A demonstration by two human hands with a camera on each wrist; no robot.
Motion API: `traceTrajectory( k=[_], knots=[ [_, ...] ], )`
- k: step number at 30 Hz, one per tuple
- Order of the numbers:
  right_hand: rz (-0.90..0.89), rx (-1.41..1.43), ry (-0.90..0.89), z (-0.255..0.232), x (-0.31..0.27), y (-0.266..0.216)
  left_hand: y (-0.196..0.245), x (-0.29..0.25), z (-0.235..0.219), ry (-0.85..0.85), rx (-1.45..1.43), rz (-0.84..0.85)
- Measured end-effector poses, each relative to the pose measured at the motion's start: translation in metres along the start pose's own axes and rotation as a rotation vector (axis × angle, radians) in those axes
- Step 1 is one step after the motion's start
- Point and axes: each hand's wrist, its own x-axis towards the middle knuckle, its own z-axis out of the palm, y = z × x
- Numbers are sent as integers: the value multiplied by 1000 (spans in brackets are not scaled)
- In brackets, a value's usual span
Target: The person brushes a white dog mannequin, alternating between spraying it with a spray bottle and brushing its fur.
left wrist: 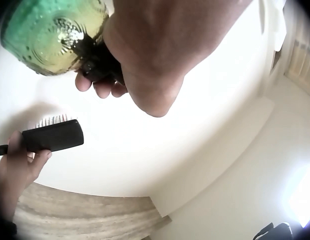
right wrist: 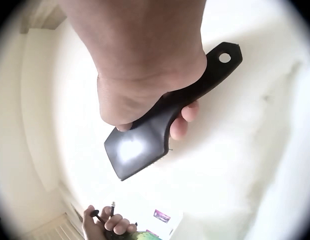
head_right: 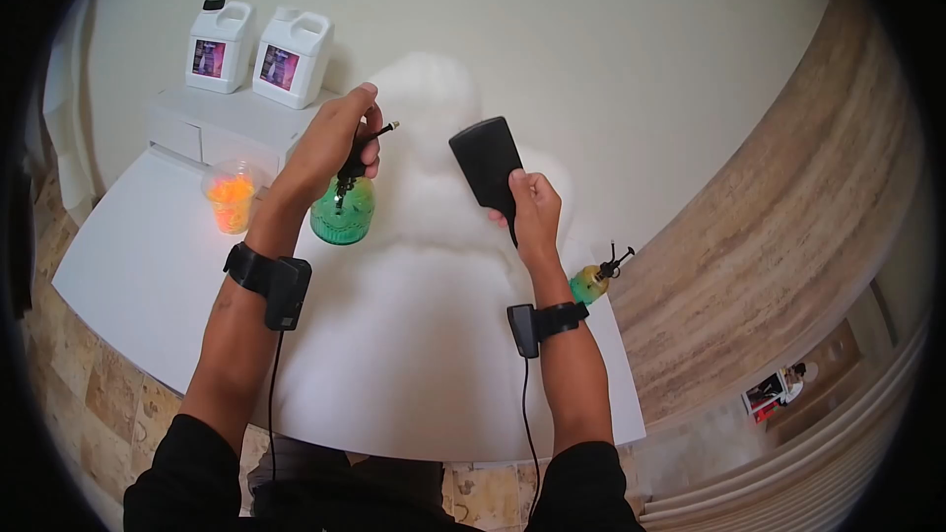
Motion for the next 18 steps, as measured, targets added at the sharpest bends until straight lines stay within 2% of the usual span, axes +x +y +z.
traceTrajectory(
  k=[3,4,7,9,12,14,16,18],
  knots=[
    [4,75,-34,8,9,3,1,0,-1,-38,-3,-42],
    [17,35,-51,9,6,9,0,-2,-2,-35,-2,-37],
    [58,-41,-99,4,-7,21,0,-2,-3,-199,85,-111],
    [110,-81,-133,0,-19,31,-1,-2,-4,-218,139,-146],
    [160,-295,-238,-15,-33,48,0,-5,0,-276,266,-218],
    [248,-399,-325,-19,-41,43,-2,-2,-2,-305,342,-258],
    [262,-504,-416,-25,-44,41,-8,2,-4,-337,401,-255],
    [243,-447,-373,-30,-42,38,-11,2,-3,-311,382,-246]
  ],
)
